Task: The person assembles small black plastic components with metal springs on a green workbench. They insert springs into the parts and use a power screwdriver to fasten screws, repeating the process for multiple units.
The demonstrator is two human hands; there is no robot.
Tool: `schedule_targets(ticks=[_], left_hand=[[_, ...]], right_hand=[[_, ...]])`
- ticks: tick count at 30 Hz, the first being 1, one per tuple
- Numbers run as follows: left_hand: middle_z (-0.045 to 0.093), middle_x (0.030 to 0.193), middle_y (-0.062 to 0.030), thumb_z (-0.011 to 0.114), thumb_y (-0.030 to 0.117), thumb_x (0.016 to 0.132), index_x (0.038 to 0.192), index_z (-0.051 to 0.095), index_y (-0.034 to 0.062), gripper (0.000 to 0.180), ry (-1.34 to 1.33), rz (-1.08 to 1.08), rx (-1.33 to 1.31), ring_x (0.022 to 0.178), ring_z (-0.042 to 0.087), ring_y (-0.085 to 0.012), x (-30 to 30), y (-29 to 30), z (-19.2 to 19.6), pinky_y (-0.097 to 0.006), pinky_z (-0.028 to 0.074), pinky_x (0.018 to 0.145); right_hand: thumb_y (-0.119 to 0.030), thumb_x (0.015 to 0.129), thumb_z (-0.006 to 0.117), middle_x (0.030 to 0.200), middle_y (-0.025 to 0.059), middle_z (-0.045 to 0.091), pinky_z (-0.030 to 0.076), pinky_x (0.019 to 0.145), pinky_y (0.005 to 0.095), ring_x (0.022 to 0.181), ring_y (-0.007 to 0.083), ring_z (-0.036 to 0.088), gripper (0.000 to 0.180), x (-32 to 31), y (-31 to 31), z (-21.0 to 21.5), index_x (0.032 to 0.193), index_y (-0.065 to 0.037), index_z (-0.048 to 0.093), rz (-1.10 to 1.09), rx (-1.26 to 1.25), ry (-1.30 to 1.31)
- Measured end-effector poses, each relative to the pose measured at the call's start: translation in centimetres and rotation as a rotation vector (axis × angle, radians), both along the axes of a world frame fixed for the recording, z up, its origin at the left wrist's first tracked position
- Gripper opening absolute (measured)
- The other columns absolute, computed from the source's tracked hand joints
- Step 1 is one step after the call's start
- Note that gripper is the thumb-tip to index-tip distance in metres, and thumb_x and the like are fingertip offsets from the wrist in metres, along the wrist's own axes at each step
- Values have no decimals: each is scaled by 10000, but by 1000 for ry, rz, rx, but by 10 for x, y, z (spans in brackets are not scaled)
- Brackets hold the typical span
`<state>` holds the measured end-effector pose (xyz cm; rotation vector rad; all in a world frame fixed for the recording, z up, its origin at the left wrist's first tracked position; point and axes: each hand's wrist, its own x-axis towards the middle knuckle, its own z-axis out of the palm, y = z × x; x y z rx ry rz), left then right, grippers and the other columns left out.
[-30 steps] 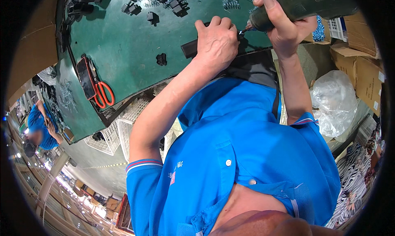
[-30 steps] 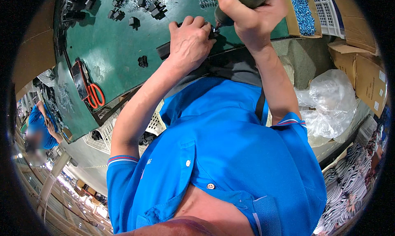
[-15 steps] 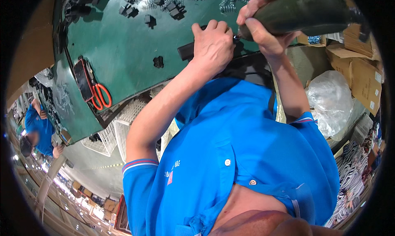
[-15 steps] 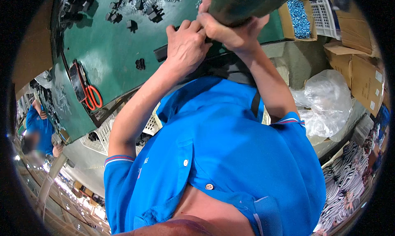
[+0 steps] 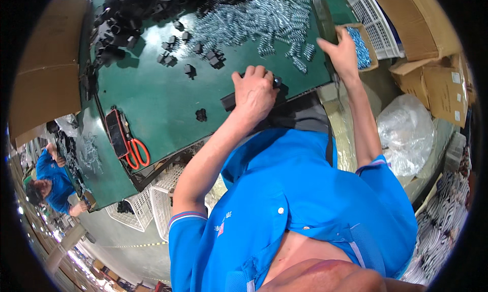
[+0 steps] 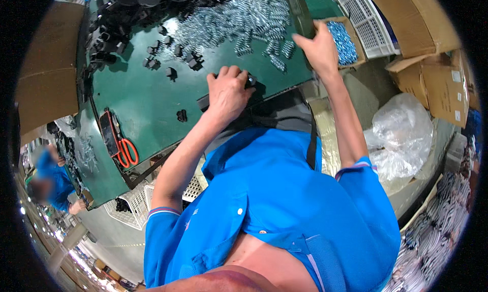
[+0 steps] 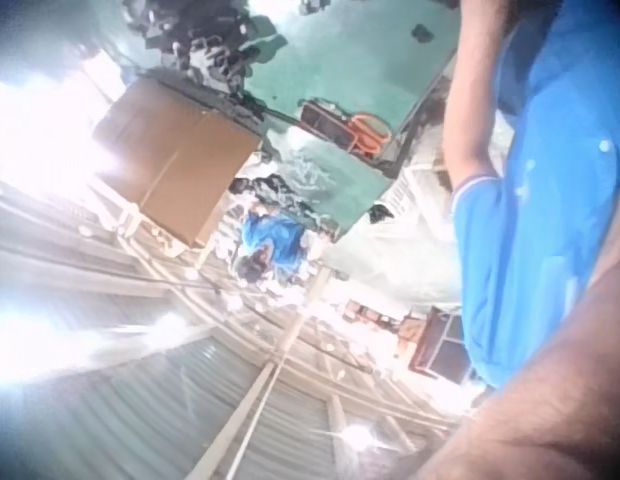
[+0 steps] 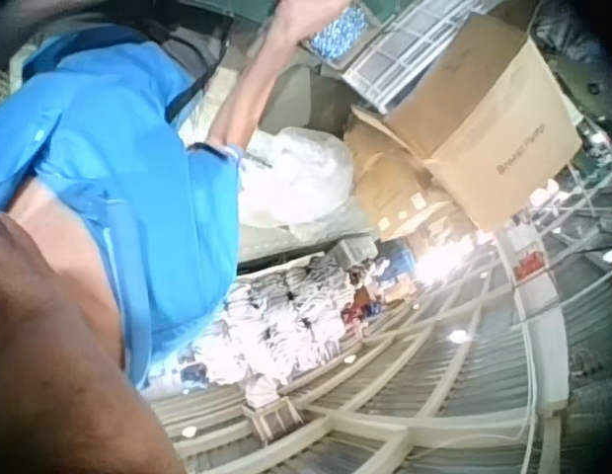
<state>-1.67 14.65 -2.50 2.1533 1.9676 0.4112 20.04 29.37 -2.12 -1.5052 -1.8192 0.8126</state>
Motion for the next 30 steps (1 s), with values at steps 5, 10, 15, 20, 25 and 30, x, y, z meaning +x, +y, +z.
schedule_targets(ticks=[5, 10, 15, 20, 25, 30], left_hand=[[596, 1004, -67, 801, 203, 693, 1061, 657, 88, 411, -80, 52, 82, 1034, 554, -278, -10, -22, 18, -494, 383, 854], [644, 1007, -85, 803, 168, 679, 1061, 667, 83, 415, 128, 481, 76, 1029, 586, -307, -90, -130, 69, -431, 434, 863], [626, 1161, -97, 722, 256, 759, 1055, 700, 96, 337, 383, 1240, -659, 1162, 530, -322, -177, -337, 28, -606, 378, 907], [627, 1133, -150, 759, 203, 743, 1122, 690, 84, 403, 363, 1152, -399, 1129, 561, -340, -177, -345, 24, -552, 411, 971], [586, 1206, -193, 712, 229, 854, 1352, 551, 86, 542, 6, 789, 156, 1128, 565, -369, -216, -135, 46, -420, 464, 956], [526, 1305, -262, 688, 472, 837, 1422, 422, -1, 797, -204, 1142, 363, 1181, 543, -406, -359, 29, 24, -443, 461, 978]], right_hand=[[-325, 831, 729, 1095, 189, 679, 492, 873, 357, 944, 277, 661, 614, 5, -26, 8, 1306, 20, 548, -60, -5, -421], [-342, 906, 606, 1131, 180, 675, 494, 867, 433, 1020, 380, 637, 387, 51, 2, 54, 1202, -97, 644, -116, 51, -532], [-278, 902, 579, 1056, 190, 674, 478, 812, 473, 979, 404, 621, 267, 100, 49, 7, 1049, -78, 678, 16, 44, -915], [-201, 878, 611, 938, 169, 642, 443, 744, 460, 899, 386, 600, 191, 103, 46, 2, 915, -14, 602, 68, 48, -750], [-202, 905, 639, 894, 97, 640, 441, 696, 359, 776, 269, 580, 183, 112, 38, -14, 950, -25, 643, -29, 167, -479], [-100, 940, 656, 780, -28, 604, 381, 536, 200, 633, 32, 506, 115, 122, 28, -22, 994, -2, 683, -214, 53, 166]])
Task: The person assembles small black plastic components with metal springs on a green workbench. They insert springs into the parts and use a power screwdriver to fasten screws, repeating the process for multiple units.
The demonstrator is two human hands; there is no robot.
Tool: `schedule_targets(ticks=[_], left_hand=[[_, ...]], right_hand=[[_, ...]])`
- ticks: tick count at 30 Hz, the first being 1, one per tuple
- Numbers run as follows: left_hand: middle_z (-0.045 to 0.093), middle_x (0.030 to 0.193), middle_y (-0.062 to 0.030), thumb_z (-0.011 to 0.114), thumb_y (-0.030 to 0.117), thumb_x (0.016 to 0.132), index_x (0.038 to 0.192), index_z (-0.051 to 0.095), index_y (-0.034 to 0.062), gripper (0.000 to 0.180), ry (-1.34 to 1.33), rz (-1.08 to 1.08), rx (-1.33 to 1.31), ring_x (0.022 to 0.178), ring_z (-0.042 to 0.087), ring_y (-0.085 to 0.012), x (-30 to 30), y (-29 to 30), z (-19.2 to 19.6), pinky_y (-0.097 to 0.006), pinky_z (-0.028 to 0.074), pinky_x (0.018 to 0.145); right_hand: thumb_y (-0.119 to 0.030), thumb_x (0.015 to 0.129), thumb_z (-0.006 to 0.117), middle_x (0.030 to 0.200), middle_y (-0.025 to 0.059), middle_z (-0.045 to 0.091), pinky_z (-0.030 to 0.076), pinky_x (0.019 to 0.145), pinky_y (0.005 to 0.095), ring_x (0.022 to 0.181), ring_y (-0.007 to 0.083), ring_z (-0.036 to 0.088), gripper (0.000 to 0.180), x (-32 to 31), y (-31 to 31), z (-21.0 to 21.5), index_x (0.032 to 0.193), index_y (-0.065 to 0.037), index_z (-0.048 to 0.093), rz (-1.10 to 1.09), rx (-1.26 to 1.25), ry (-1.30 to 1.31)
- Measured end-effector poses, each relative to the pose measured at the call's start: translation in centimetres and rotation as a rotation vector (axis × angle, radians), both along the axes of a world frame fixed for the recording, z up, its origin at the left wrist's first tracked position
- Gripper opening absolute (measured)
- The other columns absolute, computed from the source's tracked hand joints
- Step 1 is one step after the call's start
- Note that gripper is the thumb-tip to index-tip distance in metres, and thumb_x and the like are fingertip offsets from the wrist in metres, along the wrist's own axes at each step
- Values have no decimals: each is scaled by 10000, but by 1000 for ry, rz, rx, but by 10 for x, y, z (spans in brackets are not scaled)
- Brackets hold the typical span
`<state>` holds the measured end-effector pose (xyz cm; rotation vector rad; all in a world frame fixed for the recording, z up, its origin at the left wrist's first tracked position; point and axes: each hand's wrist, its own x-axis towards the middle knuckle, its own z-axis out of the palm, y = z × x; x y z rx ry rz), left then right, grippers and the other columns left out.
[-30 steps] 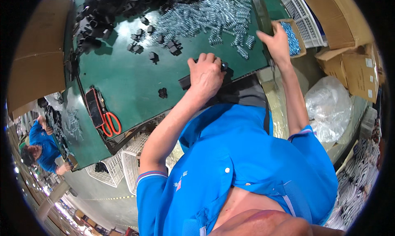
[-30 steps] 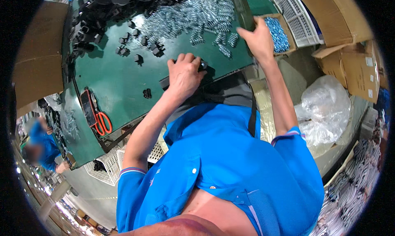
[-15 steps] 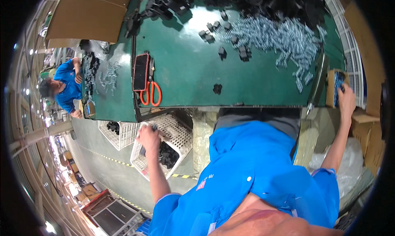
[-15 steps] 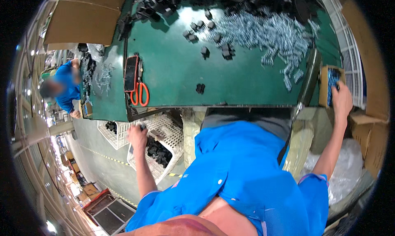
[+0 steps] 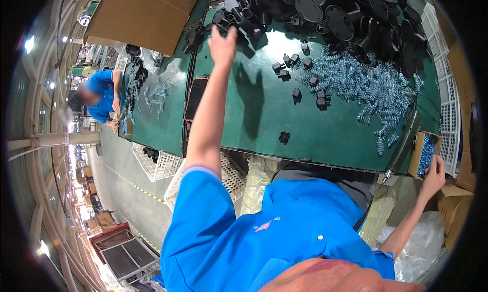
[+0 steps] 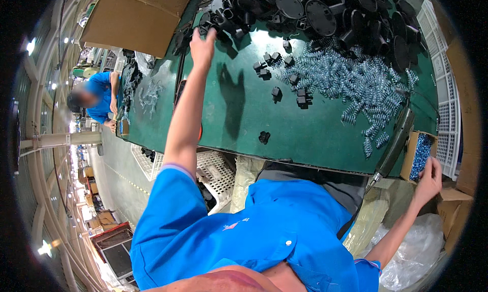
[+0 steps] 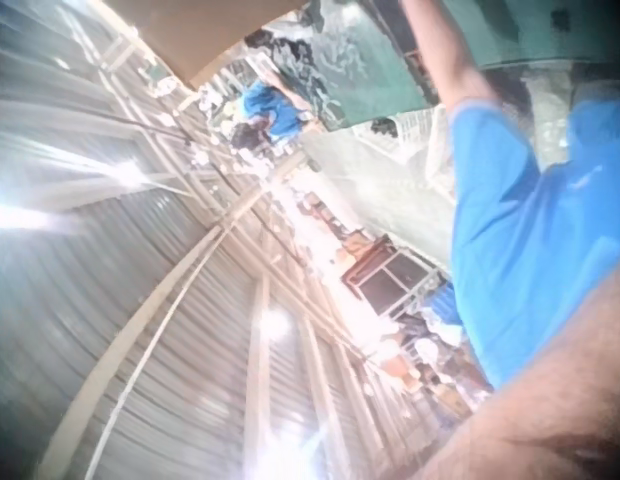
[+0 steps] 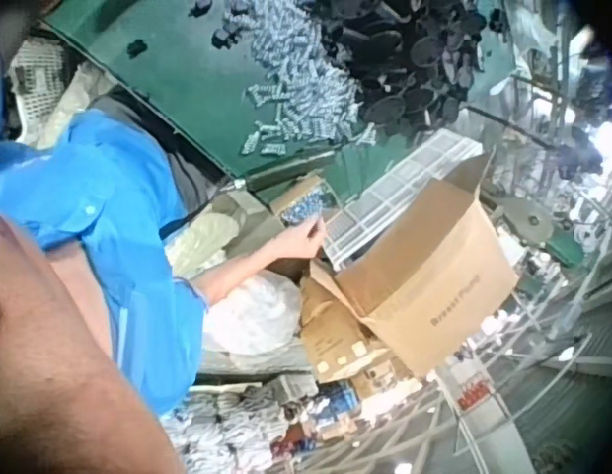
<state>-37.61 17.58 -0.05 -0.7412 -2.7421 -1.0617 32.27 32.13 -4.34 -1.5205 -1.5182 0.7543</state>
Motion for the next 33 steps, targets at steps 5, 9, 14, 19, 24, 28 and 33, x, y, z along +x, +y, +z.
schedule_targets(ticks=[5, 9, 14, 19, 24, 28, 33], left_hand=[[623, 1126, -151, 732, 421, 838, 1148, 615, 104, 459, -851, 254, 389, 942, 628, -370, -92, 42, -18, -569, 524, 760], [624, 1069, -144, 660, 182, 842, 1028, 630, 56, 227, -941, 193, 443, 921, 645, -368, -80, 33, -23, -610, 552, 777], [636, 1009, -188, 558, 16, 787, 914, 553, -31, 135, -1072, -169, 699, 946, 655, -355, -44, -43, -24, -561, 552, 895], [677, 998, -106, 509, 98, 846, 1134, 581, -12, 317, -1138, -336, 679, 891, 674, -250, 90, -83, 18, -395, 574, 790], [678, 1000, -75, 623, 67, 811, 1171, 608, -38, 375, -1169, -457, 589, 874, 653, -148, 192, -103, 4, -307, 524, 811], [675, 1038, -107, 690, -22, 710, 1181, 638, 7, 475, -398, -776, 204, 941, 664, -243, 272, -102, 2, -327, 521, 846], [619, 1215, -106, 677, 62, 702, 1199, 645, 88, 498, 499, -991, -61, 1100, 584, -268, 342, -84, -21, -397, 447, 871]], right_hand=[[-76, 945, 611, 867, 45, 658, 475, 584, 216, 700, 106, 619, 102, -2, -101, 20, 1045, -55, 619, -2, -284, 463], [-85, 956, 588, 918, 43, 675, 492, 617, 222, 784, 130, 649, 84, -31, -193, -14, 1036, -79, 615, -26, -813, 868], [-121, 995, 558, 1060, 51, 654, 517, 748, 250, 898, 138, 643, 200, -64, -204, -40, 1190, -77, 567, 36, -852, 1093], [-119, 1006, 545, 1123, 65, 642, 529, 812, 274, 969, 153, 644, 268, -68, -196, -48, 1269, -69, 533, 40, -758, 1135], [-108, 987, 573, 1120, 64, 653, 494, 865, 300, 1027, 162, 628, 252, -67, -202, -49, 1236, -77, 552, 1, -713, 1124], [-80, 981, 572, 1123, 81, 657, 516, 861, 286, 1044, 186, 648, 243, -68, -208, -41, 1222, -65, 548, -88, -702, 1130], [-77, 984, 568, 1122, 92, 656, 524, 870, 285, 1047, 188, 649, 237, -81, -206, -35, 1218, -59, 541, -133, -650, 1126]])
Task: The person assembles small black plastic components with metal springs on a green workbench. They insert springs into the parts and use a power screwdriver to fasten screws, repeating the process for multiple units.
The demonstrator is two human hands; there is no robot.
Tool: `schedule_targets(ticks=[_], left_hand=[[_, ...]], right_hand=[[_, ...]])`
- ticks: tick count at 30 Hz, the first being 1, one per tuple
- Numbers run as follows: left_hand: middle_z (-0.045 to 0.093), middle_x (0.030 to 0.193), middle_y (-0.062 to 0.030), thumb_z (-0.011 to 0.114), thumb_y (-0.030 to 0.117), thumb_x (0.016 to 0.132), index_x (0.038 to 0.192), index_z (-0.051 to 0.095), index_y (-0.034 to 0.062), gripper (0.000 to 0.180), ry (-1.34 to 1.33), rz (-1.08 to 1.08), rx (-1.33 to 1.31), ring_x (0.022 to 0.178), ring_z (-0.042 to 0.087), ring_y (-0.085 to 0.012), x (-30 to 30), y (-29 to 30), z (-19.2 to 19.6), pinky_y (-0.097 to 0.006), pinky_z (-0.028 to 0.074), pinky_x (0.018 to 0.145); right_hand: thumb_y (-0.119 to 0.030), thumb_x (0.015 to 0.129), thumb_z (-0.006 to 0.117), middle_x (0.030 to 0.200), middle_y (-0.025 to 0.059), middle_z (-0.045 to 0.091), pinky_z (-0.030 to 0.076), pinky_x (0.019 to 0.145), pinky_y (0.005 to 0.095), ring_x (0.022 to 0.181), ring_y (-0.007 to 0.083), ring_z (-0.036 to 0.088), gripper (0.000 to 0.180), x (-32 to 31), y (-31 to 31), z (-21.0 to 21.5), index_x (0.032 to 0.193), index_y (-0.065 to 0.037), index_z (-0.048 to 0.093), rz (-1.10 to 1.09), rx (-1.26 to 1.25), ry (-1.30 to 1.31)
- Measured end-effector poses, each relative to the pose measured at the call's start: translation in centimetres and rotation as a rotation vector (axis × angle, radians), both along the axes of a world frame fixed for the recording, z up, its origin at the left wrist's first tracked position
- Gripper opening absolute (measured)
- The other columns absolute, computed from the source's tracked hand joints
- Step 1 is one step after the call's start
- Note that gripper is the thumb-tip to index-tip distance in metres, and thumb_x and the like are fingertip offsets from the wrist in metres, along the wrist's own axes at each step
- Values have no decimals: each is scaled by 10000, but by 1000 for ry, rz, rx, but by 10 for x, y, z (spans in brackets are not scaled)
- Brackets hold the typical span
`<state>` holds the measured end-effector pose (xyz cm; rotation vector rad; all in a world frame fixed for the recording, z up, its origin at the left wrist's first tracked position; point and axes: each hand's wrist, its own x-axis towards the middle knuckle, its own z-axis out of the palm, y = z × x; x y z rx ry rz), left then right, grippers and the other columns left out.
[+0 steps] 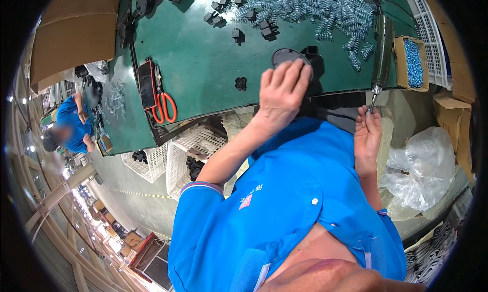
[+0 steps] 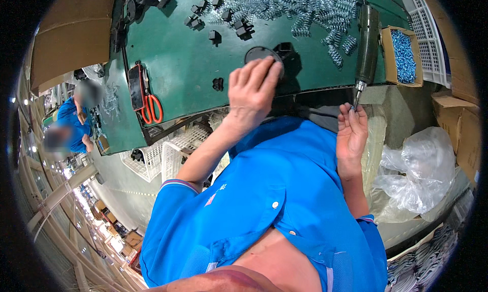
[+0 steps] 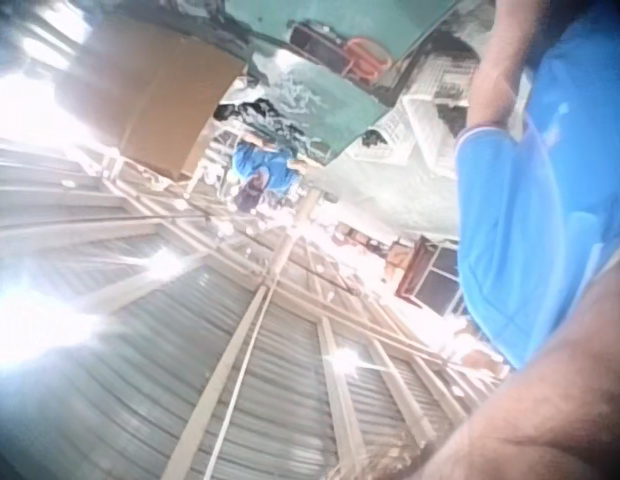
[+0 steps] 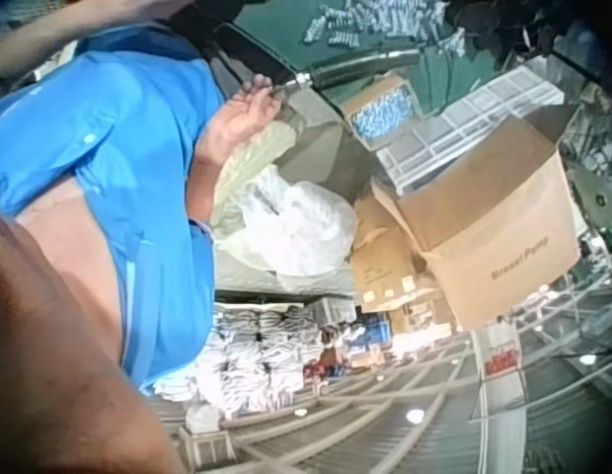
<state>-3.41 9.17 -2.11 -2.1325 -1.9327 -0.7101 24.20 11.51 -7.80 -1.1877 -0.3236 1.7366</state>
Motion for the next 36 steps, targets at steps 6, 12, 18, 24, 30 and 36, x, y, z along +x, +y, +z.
schedule_targets(ticks=[6, 12, 18, 24, 30, 36], left_hand=[[585, 1268, -123, 771, 180, 673, 1158, 665, 124, 499, -174, -76, -124, 1121, 559, -295, 14, -7, 6, -429, 421, 890], [681, 958, -130, 708, 48, 816, 1007, 713, 47, 191, -468, 40, -165, 920, 626, -310, -33, 33, 16, -380, 502, 796], [670, 920, -113, 663, 108, 869, 1002, 720, 55, 154, -419, -138, -202, 809, 666, -311, -36, 103, 11, -389, 525, 706], [638, 895, -101, 592, 105, 867, 963, 689, 73, 141, -45, -396, -174, 817, 667, -310, -4, 174, -17, -429, 532, 693], [633, 914, -157, 659, 248, 827, 876, 631, 73, 184, 65, -427, -381, 774, 671, -364, 4, 191, -29, -497, 521, 663], [646, 860, -146, 694, 183, 834, 916, 627, 23, 192, -368, -329, -361, 710, 655, -307, -15, 159, 11, -396, 542, 600]], right_hand=[[-71, 983, 567, 1114, 103, 659, 538, 882, 302, 1050, 199, 654, 215, 9, -9, 4, 1196, -51, 552, -11, -20, -36], [-54, 973, 571, 1083, 116, 667, 550, 855, 311, 993, 209, 673, 210, 2, 1, 16, 1181, -40, 554, 19, 22, -98], [-52, 967, 579, 1071, 114, 669, 558, 827, 307, 962, 210, 677, 219, -2, -5, 18, 1183, -27, 554, 60, 58, -134], [-61, 979, 563, 1072, 108, 669, 551, 840, 303, 979, 204, 668, 221, -5, -9, 14, 1198, -30, 551, -25, 57, -58], [-72, 990, 541, 1069, 127, 666, 549, 840, 312, 953, 204, 671, 221, -6, -3, 16, 1207, -27, 543, 14, 55, -56], [-59, 983, 549, 1066, 131, 664, 550, 826, 308, 957, 213, 673, 235, -6, -5, 18, 1214, -18, 534, 77, 50, -127]])
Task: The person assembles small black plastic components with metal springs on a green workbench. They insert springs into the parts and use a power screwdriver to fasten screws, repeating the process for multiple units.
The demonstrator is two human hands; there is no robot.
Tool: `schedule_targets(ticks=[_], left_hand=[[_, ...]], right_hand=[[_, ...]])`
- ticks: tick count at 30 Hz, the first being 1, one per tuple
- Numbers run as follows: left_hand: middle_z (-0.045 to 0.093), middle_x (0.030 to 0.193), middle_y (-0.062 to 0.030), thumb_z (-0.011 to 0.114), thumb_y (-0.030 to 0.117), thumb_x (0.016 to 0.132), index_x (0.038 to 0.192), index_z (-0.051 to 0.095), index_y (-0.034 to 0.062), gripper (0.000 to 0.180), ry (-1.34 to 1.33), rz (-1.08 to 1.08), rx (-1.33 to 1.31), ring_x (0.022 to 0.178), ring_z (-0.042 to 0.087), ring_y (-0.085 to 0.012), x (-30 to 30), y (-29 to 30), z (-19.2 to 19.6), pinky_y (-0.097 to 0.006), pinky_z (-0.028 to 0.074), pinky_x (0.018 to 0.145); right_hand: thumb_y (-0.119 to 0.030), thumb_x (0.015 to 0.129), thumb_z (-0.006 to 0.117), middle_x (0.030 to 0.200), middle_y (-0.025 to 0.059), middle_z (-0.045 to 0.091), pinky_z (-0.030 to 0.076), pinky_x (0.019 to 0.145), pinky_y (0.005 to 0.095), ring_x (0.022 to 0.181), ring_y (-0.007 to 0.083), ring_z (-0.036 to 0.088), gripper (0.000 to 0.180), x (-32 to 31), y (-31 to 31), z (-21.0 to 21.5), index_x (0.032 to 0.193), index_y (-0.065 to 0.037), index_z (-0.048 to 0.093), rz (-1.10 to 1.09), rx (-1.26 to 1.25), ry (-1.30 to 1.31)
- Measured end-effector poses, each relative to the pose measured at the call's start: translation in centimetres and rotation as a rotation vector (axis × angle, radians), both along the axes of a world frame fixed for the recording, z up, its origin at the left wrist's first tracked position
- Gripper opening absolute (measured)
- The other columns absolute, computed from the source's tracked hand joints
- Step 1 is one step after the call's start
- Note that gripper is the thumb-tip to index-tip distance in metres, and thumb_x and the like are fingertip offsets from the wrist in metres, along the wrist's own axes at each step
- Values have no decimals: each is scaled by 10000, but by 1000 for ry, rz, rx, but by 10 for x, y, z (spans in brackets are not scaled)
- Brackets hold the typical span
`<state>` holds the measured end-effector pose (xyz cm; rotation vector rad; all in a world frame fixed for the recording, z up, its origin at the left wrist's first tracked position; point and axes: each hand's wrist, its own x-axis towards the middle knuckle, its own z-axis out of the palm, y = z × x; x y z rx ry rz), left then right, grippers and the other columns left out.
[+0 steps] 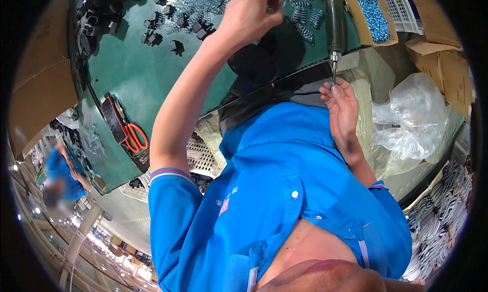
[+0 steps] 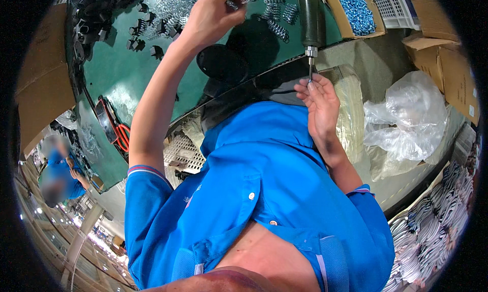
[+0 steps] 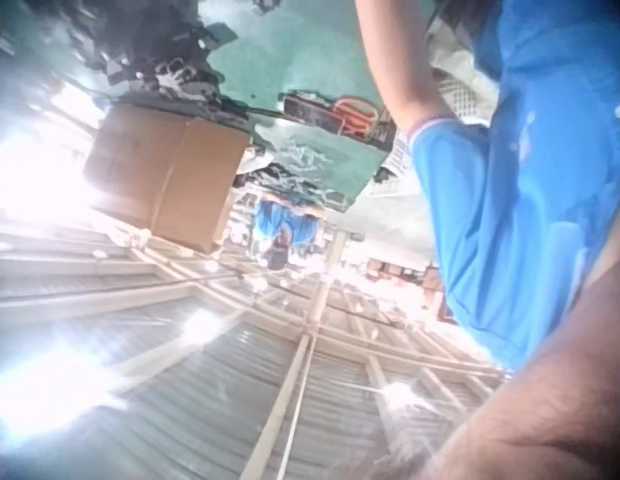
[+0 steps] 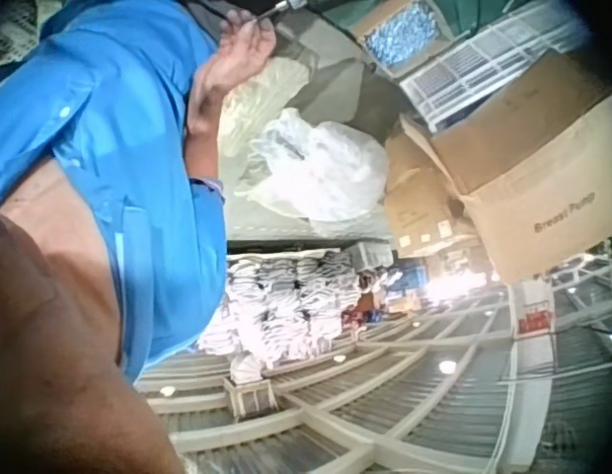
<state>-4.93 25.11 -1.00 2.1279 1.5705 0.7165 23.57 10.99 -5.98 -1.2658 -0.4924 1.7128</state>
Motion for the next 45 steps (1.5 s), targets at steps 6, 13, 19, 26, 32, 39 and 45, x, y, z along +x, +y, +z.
schedule_targets(ticks=[6, 13, 19, 26, 32, 39, 45], left_hand=[[646, 991, -95, 723, 106, 833, 1017, 663, 41, 204, -182, -47, -135, 935, 654, -252, -15, -57, 2, -361, 509, 811], [620, 1013, -76, 736, 72, 812, 974, 667, 54, 178, -136, 46, -4, 950, 629, -260, -4, -65, -18, -337, 503, 802], [641, 1093, -97, 740, 93, 805, 1100, 677, 61, 304, -120, 130, -1, 994, 635, -283, 1, -80, 0, -342, 508, 825], [664, 1069, -106, 726, 77, 830, 1080, 687, 2, 264, -325, 417, -15, 995, 640, -219, -38, -122, -4, -312, 483, 891], [684, 986, -110, 724, 68, 820, 1011, 710, 19, 198, -127, 565, 107, 946, 653, -234, -77, -145, -20, -307, 494, 841], [678, 941, -100, 739, 82, 815, 1018, 709, 43, 208, -60, 603, 174, 739, 676, -208, -91, -117, -33, -300, 533, 633], [651, 951, -77, 795, 162, 760, 1002, 684, 66, 283, 169, 611, 96, 845, 668, -274, -79, -102, -44, -375, 526, 696]], right_hand=[[-59, 982, 552, 1081, 135, 665, 549, 835, 324, 966, 224, 672, 235, -1, -1, -7, 1213, -21, 532, -52, 9, 55], [-38, 975, 556, 1082, 155, 666, 553, 839, 329, 967, 234, 674, 236, 0, -2, -6, 1208, -14, 535, -34, 15, 45], [-32, 968, 573, 1066, 165, 673, 568, 803, 311, 939, 231, 686, 233, -7, -1, -4, 1198, 0, 547, -70, 86, -16], [-28, 966, 574, 1054, 166, 679, 572, 777, 310, 908, 228, 692, 224, -12, 0, -4, 1186, 15, 558, -45, 152, -152], [-18, 969, 561, 1030, 193, 672, 569, 772, 320, 887, 231, 689, 244, -14, -1, -1, 1197, 64, 529, -47, 231, -406], [-50, 978, 567, 1052, 170, 666, 564, 781, 307, 910, 215, 680, 245, -7, 2, -5, 1200, 49, 541, 3, 198, -290], [-23, 976, 541, 1084, 157, 669, 536, 828, 292, 992, 208, 669, 260, 8, 43, 44, 1220, 66, 556, 37, 554, -673]])
